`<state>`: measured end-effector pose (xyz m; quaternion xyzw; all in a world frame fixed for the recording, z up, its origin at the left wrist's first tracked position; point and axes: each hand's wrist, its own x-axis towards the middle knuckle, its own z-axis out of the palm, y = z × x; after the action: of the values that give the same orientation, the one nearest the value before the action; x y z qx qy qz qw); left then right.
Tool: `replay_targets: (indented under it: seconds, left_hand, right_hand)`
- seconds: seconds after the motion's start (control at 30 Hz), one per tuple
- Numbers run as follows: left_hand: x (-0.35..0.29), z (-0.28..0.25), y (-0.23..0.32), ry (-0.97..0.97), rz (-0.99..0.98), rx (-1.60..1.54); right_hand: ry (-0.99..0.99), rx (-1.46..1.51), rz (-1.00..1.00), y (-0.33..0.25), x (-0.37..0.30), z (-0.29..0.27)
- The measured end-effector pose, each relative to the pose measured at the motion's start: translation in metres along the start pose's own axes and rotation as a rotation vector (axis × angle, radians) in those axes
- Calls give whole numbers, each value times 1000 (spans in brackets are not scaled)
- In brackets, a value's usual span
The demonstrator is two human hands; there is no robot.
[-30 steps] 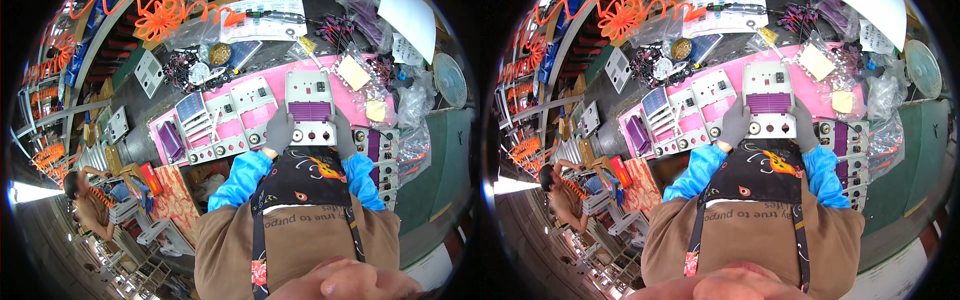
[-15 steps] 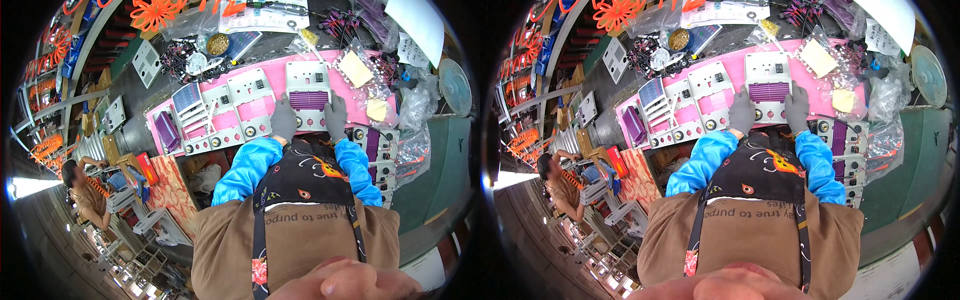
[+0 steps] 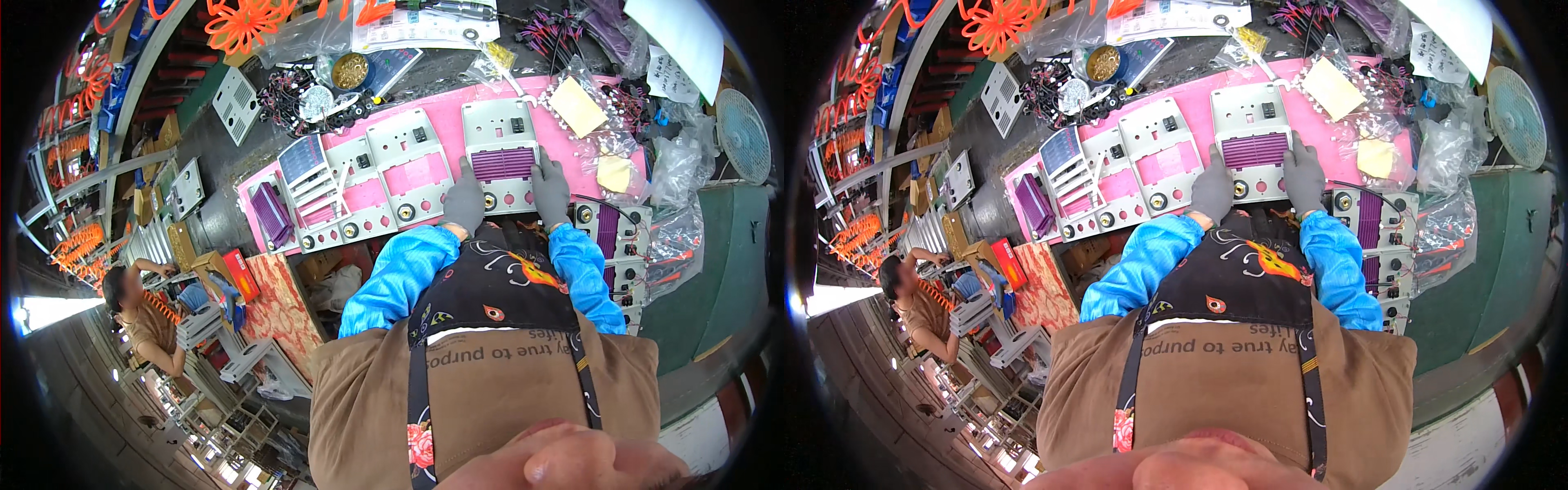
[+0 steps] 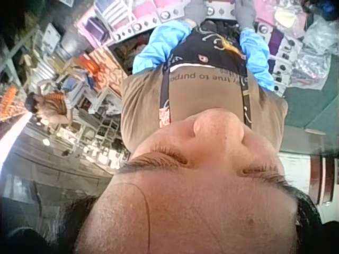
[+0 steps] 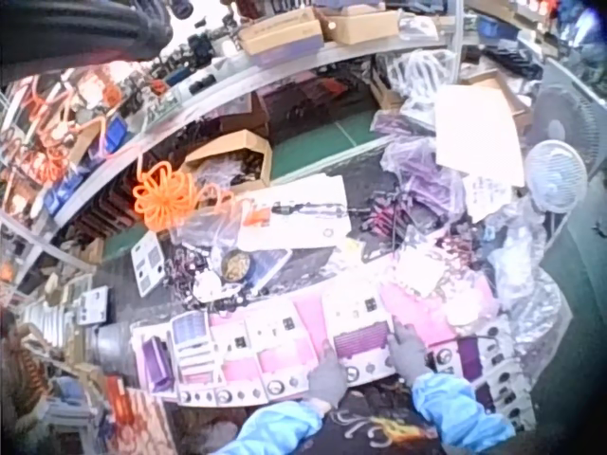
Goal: The person assembles electronic components by inserting purple rectangular filters into white plastic housings. They handle the parts with gloved hands, placing the filters into slots and pressing them down to secure them. The person works on multiple units sequentially on a pink workbench.
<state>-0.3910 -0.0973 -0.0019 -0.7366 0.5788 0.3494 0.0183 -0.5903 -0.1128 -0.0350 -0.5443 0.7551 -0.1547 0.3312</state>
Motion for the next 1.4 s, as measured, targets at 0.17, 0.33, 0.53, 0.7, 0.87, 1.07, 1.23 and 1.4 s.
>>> replay_targets:
  seconds: [0.17, 0.33, 0.53, 0.7, 0.87, 1.07, 1.23, 1.4]
  left_hand:
    - [6, -40, 13, -116, 112, 229]
    - [27, -47, 49, 263, 664, 454]
    - [48, -28, 50, 106, 626, 507]
    - [50, -25, 59, 60, 563, 572]
    - [55, -23, 60, 21, 581, 563]
    - [53, -20, 62, 17, 549, 590]
    - [55, -19, 68, -5, 533, 628]
    - [58, -14, 60, 70, 603, 590]
  right_hand:
    - [-3, 22, 39, -14, -7, -7]
    - [-65, 87, 122, -23, -9, -10]
    - [-51, 78, 87, -16, -17, -12]
    - [-32, 106, 85, 0, -37, -9]
    - [-193, 257, 295, -6, -20, -12]
    - [-204, 17, 273, -24, -17, -20]
    - [-244, -127, 299, -37, -15, -25]
    - [-164, -185, 228, -33, -17, -20]
